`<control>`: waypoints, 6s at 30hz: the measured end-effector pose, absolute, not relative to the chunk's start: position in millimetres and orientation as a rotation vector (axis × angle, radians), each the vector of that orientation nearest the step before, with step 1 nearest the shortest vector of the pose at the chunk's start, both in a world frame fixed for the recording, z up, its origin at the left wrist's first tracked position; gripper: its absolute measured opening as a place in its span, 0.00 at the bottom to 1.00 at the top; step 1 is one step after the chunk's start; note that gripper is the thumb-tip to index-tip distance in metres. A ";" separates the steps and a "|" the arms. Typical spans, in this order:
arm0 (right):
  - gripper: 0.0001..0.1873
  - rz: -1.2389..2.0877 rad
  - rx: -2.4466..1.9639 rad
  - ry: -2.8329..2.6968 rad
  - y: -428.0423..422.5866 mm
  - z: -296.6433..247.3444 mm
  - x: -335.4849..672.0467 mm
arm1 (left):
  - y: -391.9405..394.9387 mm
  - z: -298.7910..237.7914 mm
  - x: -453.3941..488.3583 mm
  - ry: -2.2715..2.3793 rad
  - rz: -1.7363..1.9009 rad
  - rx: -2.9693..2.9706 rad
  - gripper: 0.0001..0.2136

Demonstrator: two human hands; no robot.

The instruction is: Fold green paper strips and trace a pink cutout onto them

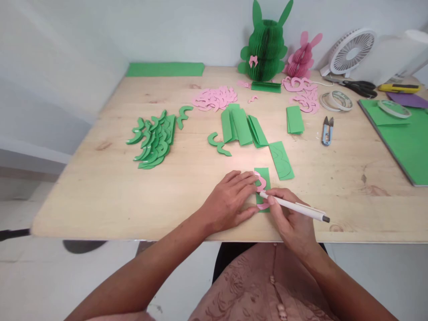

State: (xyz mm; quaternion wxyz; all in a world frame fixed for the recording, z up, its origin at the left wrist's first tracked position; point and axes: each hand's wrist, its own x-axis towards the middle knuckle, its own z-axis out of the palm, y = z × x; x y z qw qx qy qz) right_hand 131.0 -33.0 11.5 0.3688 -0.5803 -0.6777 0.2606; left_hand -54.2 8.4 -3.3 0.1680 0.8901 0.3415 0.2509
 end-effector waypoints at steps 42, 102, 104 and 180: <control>0.06 0.537 -1.474 -1.804 -36.0 12.2 136.0 | 8.5 -6.2 -55.2 0.967 0.711 2.560 0.14; 0.08 0.521 -1.489 -1.827 -35.2 13.4 135.3 | 8.4 -5.2 -54.8 0.974 0.711 2.544 0.14; 0.08 0.528 -1.494 -1.824 -35.6 13.2 135.9 | 8.4 -5.0 -54.8 0.974 0.710 2.541 0.14; 0.06 0.432 -1.532 -1.866 -46.9 15.8 145.9 | 8.5 -5.5 -55.0 0.983 0.726 2.570 0.14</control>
